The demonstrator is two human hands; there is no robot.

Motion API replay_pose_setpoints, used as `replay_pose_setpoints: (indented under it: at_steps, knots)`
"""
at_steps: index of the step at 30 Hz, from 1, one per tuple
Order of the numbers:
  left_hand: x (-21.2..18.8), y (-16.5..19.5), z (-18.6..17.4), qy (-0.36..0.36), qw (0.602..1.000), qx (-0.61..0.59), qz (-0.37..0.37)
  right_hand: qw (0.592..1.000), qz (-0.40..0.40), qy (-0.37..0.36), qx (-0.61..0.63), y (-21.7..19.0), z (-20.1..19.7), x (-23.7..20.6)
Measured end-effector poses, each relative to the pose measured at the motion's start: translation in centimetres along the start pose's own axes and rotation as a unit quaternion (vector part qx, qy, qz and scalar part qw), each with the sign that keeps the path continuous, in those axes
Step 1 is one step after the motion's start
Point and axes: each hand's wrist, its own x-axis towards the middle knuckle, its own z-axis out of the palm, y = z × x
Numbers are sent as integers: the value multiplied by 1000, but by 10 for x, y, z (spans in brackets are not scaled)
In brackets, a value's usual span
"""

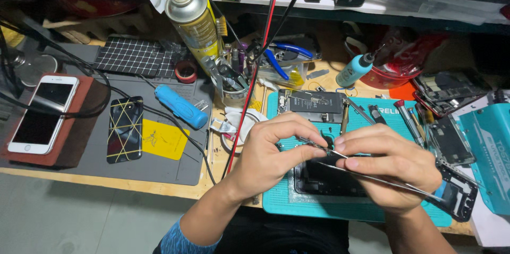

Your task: The person uses tweezers to remove a small component from a disassembled phone frame, then cleans the component with a cloth and a hot air gun. They continue to manipulate the component with tweezers and place it back into the phone frame.

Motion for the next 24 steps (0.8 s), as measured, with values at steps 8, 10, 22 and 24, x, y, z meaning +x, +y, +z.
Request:
replay_pose_setpoints:
  at_steps: [8, 10, 22, 24]
  knots:
    - [0, -2, 2, 0, 1000, -20, -12, 1000, -18, 5, -23, 0, 4, -5]
    - [0, -3, 3, 1, 1000, -19, -14, 1000, -16, 10, -24, 1, 5, -6]
    - [-4, -14, 5, -14, 990, -127, -63, 996, -61, 45, -44, 3, 11, -15]
    - [-4, -16, 5, -18, 989, -133, -64, 996, -51, 47, -52, 2, 11, -16]
